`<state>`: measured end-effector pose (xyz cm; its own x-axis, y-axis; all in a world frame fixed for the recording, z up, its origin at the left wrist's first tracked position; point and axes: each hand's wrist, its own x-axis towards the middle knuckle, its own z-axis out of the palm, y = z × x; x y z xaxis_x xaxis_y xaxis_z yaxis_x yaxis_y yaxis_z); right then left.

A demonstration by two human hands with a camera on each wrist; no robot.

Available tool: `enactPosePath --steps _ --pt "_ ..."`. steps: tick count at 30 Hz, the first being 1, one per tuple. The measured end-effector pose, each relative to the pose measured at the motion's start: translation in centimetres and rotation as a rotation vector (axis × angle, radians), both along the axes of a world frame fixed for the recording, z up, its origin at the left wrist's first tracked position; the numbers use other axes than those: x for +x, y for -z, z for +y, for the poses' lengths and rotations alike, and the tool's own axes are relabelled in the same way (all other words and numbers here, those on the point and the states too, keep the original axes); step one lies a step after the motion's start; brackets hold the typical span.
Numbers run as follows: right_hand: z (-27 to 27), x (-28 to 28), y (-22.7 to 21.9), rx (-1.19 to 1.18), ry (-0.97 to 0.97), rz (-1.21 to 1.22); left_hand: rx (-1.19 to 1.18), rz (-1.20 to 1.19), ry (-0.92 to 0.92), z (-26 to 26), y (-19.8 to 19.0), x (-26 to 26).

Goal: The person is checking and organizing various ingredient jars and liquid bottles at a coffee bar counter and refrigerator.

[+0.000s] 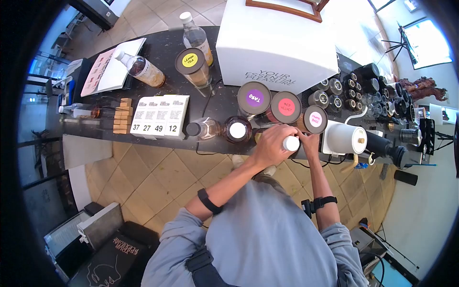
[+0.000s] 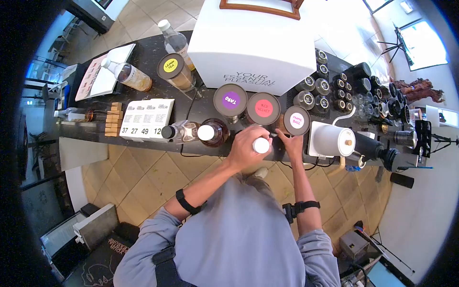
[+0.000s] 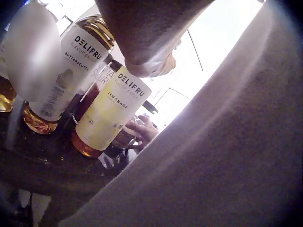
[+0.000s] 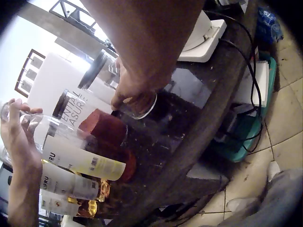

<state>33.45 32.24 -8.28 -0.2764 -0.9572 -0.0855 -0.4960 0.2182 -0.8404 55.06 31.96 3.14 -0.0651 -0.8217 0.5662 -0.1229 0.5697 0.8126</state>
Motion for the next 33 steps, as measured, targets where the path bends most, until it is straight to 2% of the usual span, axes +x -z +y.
enactPosePath --steps 2,4,7,8,9,11,13,15,17,18,19,20,21,22,23,24,25,26,27,29,30,32,33 --pt "0.1 0.0 -0.1 -0.025 0.022 0.041 -0.046 0.022 -0.004 0.2 0.5 0.0" --pt "0.0 0.3 -0.7 -0.022 -0.044 -0.033 -0.145 -0.117 0.009 0.2 0.8 0.4" --pt "0.3 0.6 -0.5 -0.063 -0.035 -0.077 -0.249 -0.132 0.006 0.5 1.6 0.3" --pt "0.4 0.5 0.0 -0.007 -0.022 -0.048 -0.224 -0.181 0.025 0.7 1.5 0.5" --pt "0.7 0.1 0.2 0.184 -0.021 0.028 -0.225 -0.178 0.021 0.7 1.8 0.4" --pt "1.3 -1.4 4.2 0.084 -0.055 0.142 -0.25 -0.119 0.005 0.6 2.3 0.1" --pt "1.6 -1.0 3.6 0.071 -0.051 0.161 -0.26 -0.112 0.004 0.6 2.0 0.0" --pt "1.9 -0.4 3.3 0.006 -0.003 -0.013 -0.272 -0.116 0.005 0.7 2.0 0.1" --pt "2.9 0.3 2.6 0.008 0.083 0.044 -0.332 -0.122 -0.051 0.3 2.1 0.1" --pt "3.6 0.2 1.8 0.017 0.096 0.149 -0.297 -0.109 -0.056 0.7 2.7 -0.4" --pt "4.0 0.6 3.0 -0.207 0.125 0.243 -0.262 -0.081 -0.052 0.6 3.8 0.0" --pt "4.7 1.2 1.0 -0.286 0.105 0.27 -0.307 -0.092 -0.094 0.7 3.5 0.3" --pt "5.4 -0.6 0.6 -0.292 0.115 0.336 -0.381 -0.083 -0.114 0.7 2.5 -1.3" --pt "6.5 0.6 0.7 -0.236 0.116 0.219 -0.354 -0.119 -0.156 1.1 2.8 0.3" --pt "7.8 2.0 0.9 -0.153 0.132 -0.014 -0.327 -0.155 -0.198 1.9 3.0 1.4" --pt "8.7 -0.1 1.0 -0.129 0.173 -0.02 -0.289 -0.228 -0.24 2.2 1.2 -0.6" --pt "9.8 0.7 1.3 -0.081 0.103 -0.051 -0.212 -0.355 -0.344 3.2 0.1 0.9" --pt "10.6 0.8 1.3 -0.025 0.005 -0.083 -0.261 -0.361 -0.362 3.6 0.3 1.9" --pt "12.5 -2.7 0.5 -0.006 -0.029 -0.089 -0.333 -0.332 -0.337 3.6 -0.3 -0.8" --pt "15.5 -5.5 2.2 0.079 -0.174 -0.149 -0.559 -0.212 -0.255 4.2 -1.9 -2.2" --pt "17.7 -7.2 2.9 0.144 -0.231 -0.168 -0.506 -0.269 -0.208 5.7 -2.3 -2.4" --pt "21.1 -10.2 3.5 0.289 -0.331 -0.045 -0.589 -0.191 -0.146 6.4 -3.3 -4.0" --pt "24.0 -12.1 6.0 0.288 -0.325 -0.025 -0.597 -0.183 -0.104 7.1 -3.7 -4.7"
